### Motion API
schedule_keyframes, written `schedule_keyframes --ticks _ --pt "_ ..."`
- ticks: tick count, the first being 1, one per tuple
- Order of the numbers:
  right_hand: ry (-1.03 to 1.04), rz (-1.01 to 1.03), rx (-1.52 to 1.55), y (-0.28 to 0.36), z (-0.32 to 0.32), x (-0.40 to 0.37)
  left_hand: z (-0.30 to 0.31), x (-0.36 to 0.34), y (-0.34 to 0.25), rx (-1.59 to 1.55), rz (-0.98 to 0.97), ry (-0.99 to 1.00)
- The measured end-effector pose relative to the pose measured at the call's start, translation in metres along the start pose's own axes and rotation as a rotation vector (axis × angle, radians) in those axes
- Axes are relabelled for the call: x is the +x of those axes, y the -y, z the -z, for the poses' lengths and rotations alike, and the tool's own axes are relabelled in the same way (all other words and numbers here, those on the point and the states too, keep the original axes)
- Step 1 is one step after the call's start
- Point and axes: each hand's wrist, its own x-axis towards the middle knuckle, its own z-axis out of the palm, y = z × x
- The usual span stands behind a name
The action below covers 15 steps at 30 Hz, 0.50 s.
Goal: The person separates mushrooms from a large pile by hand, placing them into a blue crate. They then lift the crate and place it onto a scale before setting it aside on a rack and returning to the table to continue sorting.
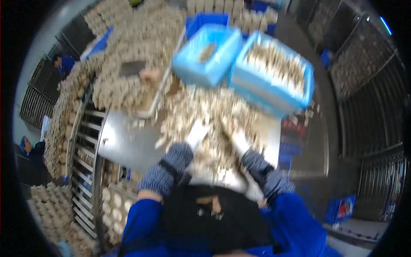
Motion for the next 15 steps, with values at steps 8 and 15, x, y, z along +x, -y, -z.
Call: schedule_keyframes --ticks 8,15 --pt "-0.178 -0.03 0.622 0.034 0.006 -0.006 0.045 -0.003 -0.043 0.311 -0.186 -0.175" --pt "0.088 0.34 0.538 0.07 -0.078 -0.074 0.147 -0.153 0.09 0.244 -0.306 -0.718"
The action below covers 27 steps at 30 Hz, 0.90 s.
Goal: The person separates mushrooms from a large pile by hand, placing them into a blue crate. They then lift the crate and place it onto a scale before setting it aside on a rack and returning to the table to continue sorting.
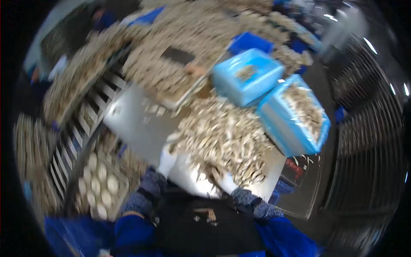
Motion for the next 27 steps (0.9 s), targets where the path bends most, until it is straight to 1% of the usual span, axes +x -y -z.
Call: schedule_keyframes --ticks 1,2,3,4,5,6,7,8,10,11,12,13,14,15,16,17,18,19,20,22,23,24,25,26,27 --pt "0.094 -0.008 0.089 0.007 -0.016 0.001 0.028 -0.02 0.039 0.053 0.115 -0.114" --pt "0.201 -0.015 0.173 0.011 -0.035 0.005 0.056 -0.039 0.043 -0.055 0.276 -0.207" --pt "0.288 0.049 0.169 0.012 -0.058 0.011 0.086 -0.055 0.057 0.017 0.353 -0.276" --pt "0.369 0.112 0.166 0.013 -0.08 0.013 0.109 -0.074 0.071 0.141 0.278 -0.423" --pt "0.48 0.11 0.171 0.017 -0.1 0.013 0.135 -0.093 0.083 0.154 0.377 -0.466" --pt "0.567 0.116 0.175 0.019 -0.119 0.015 0.151 -0.111 0.092 -0.005 0.463 -0.55" --pt "0.64 0.099 0.205 0.017 -0.14 0.011 0.169 -0.13 0.099 -0.033 0.552 -0.625" --pt "0.729 0.111 0.239 0.025 -0.157 0.013 0.181 -0.152 0.126 -0.132 0.546 -0.733" --pt "0.855 0.053 0.141 0.046 -0.184 0.018 0.209 -0.19 0.151 -0.142 0.596 -0.839" --pt "0.892 0.184 0.091 0.061 -0.198 0.029 0.22 -0.206 0.167 -0.133 0.673 -0.893" --pt "0.826 0.449 0.007 0.047 -0.221 0.038 0.233 -0.224 0.188 -0.119 0.752 -0.936" --pt "0.721 0.489 -0.188 -0.031 -0.241 0.033 0.24 -0.244 0.214 -0.179 0.792 -0.978" --pt "0.596 0.577 -0.126 0.028 -0.262 0.053 0.247 -0.27 0.248 -0.028 0.783 -0.975" --pt "0.668 0.447 -0.205 0.037 -0.275 0.066 0.25 -0.286 0.267 -0.152 0.855 -1.018" --pt "0.7 0.562 -0.337 0.062 -0.294 0.083 0.252 -0.3 0.286 -0.281 0.924 -1.062" --pt "0.589 0.791 -0.494 0.05 -0.313 0.1 0.25 -0.323 0.318 -0.169 0.967 -1.022" --pt "0.598 0.804 -0.605 0.041 -0.329 0.11 0.249 -0.351 0.352 -0.06 0.994 -0.976" --pt "0.625 0.855 -0.557 0.034 -0.342 0.118 0.239 -0.383 0.39 -0.013 1.046 -0.965" --pt "0.647 0.907 -0.504 0.026 -0.345 0.128 0.234 -0.4 0.4 0.014 1.132 -0.893" --pt "0.697 0.99 -0.537 0.005 -0.336 0.149 0.215 -0.451 0.448 0.07 1.276 -0.753" --pt "0.693 0.851 -0.661 0.033 -0.347 0.135 0.206 -0.469 0.46 0.072 1.277 -0.709" --pt "0.615 0.698 -0.494 0.035 -0.353 0.124 0.198 -0.481 0.467 0.076 1.271 -0.659" --pt "0.599 0.724 -0.556 0.037 -0.355 0.127 0.194 -0.486 0.47 0.037 1.383 -0.618" --pt "0.581 0.749 -0.615 0.042 -0.355 0.13 0.188 -0.503 0.483 -0.013 1.381 -0.552" --pt "0.599 0.786 -0.715 0.044 -0.345 0.139 0.184 -0.517 0.493 0.002 1.442 -0.451"
